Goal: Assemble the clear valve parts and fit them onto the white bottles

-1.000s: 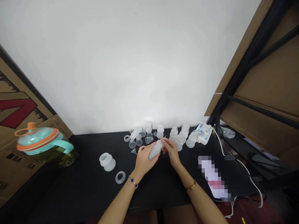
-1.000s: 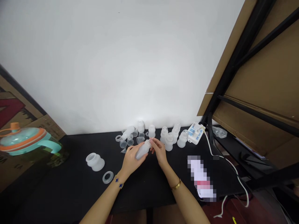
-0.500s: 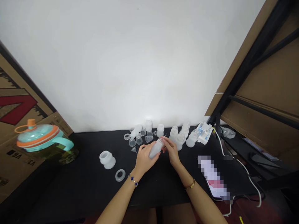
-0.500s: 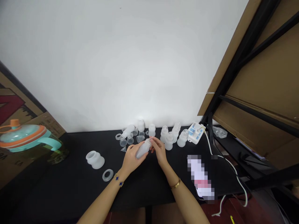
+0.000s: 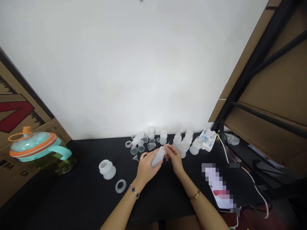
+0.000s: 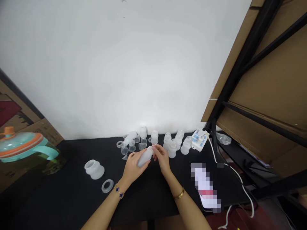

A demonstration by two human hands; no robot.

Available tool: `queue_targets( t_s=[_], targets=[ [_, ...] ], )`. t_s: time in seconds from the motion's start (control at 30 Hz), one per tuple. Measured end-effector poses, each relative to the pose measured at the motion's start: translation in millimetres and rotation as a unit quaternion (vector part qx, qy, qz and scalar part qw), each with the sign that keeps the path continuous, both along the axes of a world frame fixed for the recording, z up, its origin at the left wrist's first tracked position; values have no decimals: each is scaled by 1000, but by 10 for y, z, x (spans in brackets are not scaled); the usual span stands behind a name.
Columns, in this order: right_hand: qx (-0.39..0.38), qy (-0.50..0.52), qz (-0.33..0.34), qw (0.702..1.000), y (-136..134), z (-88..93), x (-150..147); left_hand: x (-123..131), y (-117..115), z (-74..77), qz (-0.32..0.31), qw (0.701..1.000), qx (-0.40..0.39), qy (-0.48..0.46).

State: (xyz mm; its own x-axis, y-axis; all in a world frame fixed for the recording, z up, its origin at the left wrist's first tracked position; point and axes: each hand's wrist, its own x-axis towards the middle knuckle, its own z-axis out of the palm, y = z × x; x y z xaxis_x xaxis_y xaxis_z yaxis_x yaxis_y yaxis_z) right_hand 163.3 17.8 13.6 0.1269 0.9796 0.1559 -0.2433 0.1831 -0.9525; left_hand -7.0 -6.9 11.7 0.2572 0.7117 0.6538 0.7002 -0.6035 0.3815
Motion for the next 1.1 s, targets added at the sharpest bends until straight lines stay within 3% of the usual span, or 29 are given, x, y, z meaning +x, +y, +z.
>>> queue_targets(
  t_s=[0.37,0.77,1.1],
  targets=[
    [-5,18,3,1000,47,-57,2,3,-10,6,-9,1000,22,12],
    [-37,71,72,994,12,-14,28,-5,22,-39,4,999,46,14],
    [-29,67,58,996,18,14,20,-6,14,-13,-4,999,37,13]
  ],
)
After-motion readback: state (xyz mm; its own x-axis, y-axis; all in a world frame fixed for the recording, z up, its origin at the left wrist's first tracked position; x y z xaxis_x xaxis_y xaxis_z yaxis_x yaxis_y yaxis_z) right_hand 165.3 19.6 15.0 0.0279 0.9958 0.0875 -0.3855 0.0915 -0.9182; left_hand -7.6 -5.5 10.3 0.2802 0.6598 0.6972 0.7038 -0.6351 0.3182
